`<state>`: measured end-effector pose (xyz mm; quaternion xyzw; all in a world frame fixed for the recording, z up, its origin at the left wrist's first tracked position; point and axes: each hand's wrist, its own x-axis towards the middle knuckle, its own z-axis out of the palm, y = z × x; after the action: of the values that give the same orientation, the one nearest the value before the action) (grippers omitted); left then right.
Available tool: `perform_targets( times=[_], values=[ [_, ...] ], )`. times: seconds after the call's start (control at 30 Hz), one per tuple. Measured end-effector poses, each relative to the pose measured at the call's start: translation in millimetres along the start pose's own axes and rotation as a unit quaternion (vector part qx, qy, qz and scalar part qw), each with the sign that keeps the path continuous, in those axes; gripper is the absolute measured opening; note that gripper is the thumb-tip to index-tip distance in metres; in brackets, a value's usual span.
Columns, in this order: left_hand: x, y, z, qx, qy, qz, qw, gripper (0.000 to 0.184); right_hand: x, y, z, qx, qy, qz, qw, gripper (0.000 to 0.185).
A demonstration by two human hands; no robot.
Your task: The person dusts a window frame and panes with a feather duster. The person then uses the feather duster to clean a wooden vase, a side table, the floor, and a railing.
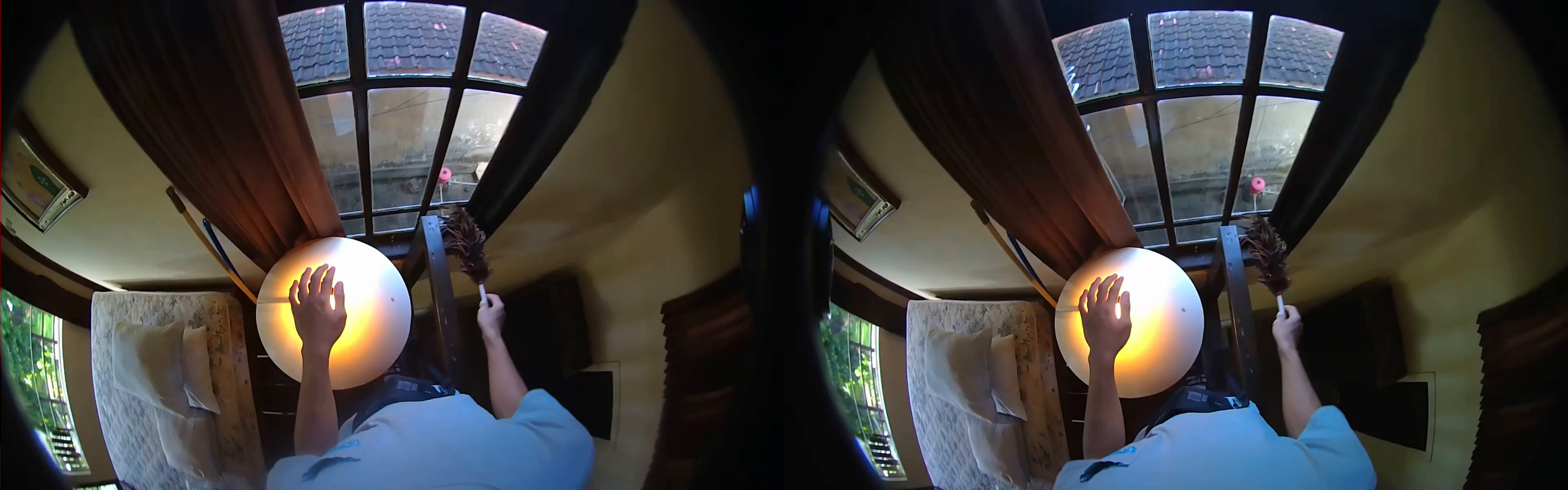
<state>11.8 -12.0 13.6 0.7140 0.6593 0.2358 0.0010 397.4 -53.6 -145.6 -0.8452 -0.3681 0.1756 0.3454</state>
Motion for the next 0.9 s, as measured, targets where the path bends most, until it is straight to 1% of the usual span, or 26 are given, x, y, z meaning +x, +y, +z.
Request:
perform_targets(
  times=[0.03,0.07,0.1,0.2,0.23,0.3,0.33,0.37,0.43,0.47,0.5,0.57,0.63,0.67,0.7,0.73,0.77,0.83,0.87,0.9],
  values=[
    [-0.9,-1.5,3.2,0.002,0.008,0.003,1.0,0.037,-16.5,4.8,-0.7,0.033,-0.002,-0.049,0.998,0.016],
    [-0.8,-4.6,7.5,0.005,0.016,0.008,1.0,0.037,-28.9,9.2,-4.2,0.095,-0.064,0.021,0.993,0.016],
    [-0.4,-6.4,10.3,0.008,0.022,0.015,1.0,0.037,-44.5,8.3,-12.4,0.157,-0.124,0.092,0.976,0.016],
    [0.9,-6.9,14.9,-0.015,0.034,0.02,0.999,0.036,-74.3,48.7,-6.6,0.144,-0.001,-0.023,0.989,0.014],
    [2.5,-9.2,17.8,-0.022,0.04,0.02,0.999,0.035,-91.4,37.8,-23.7,0.176,-0.039,0.021,0.983,0.014],
    [7.2,-15.5,25.2,-0.077,0.071,0.033,0.994,0.031,-131.1,19.4,-54.1,0.237,-0.124,0.109,0.957,0.014],
    [7.5,-15.4,24.1,-0.113,0.104,0.049,0.987,0.028,-138.6,38.1,-50.0,0.178,-0.089,0.062,0.978,0.014],
    [8.4,-15.8,21.5,-0.148,0.138,0.063,0.977,0.026,-156.8,37.4,-59.0,0.205,-0.095,0.102,0.969,0.014],
    [7.6,-20.2,11.8,-0.207,0.199,0.131,0.949,0.018,-194.0,39.8,-60.6,0.229,-0.053,0.138,0.962,0.012],
    [6.2,-22.4,6.0,-0.24,0.242,0.181,0.923,0.013,-215.0,42.7,-59.6,0.237,-0.058,0.153,0.958,0.014],
    [-0.6,-23.8,-1.0,-0.286,0.236,0.192,0.909,0.011,-237.2,46.8,-57.5,0.245,-0.061,0.167,0.953,0.015],
    [-19.6,-33.2,-5.7,-0.297,0.215,0.211,0.906,0.012,-280.4,65.2,-44.9,0.287,-0.068,0.186,0.937,0.018],
    [-58.7,-38.1,-13.1,-0.299,0.225,0.205,0.904,0.009,-332.1,74.5,-40.4,0.315,-0.073,0.199,0.925,0.017],
    [-80.7,-50.2,-4.9,-0.296,0.203,0.203,0.911,0.007,-357.1,78.3,-35.4,0.3,-0.079,0.195,0.93,0.017],
    [-108.3,-58.0,-4.5,-0.289,0.213,0.214,0.908,0.008,-382.2,85.4,-32.3,0.283,-0.086,0.195,0.935,0.016],
    [-138.0,-66.8,-5.1,-0.28,0.199,0.215,0.914,0.01,-403.7,95.1,-27.8,0.263,-0.093,0.203,0.939,0.011],
    [-169.1,-75.9,-5.1,-0.28,0.207,0.219,0.911,0.01,-421.7,104.8,-23.9,0.26,-0.101,0.207,0.938,0.008],
    [-238.0,-111.7,13.9,-0.305,0.144,0.187,0.922,0.01,-460.9,113.7,-28.6,0.25,-0.121,0.218,0.936,0.003],
    [-276.4,-132.9,26.7,-0.319,0.124,0.169,0.924,0.009,-473.6,121.2,-30.2,0.202,-0.124,0.198,0.951,0.007],
    [-324.0,-160.5,39.2,-0.333,-0.006,0.069,0.94,0.009,-481.9,130.7,-29.3,0.14,-0.119,0.158,0.97,0.009]
  ],
)
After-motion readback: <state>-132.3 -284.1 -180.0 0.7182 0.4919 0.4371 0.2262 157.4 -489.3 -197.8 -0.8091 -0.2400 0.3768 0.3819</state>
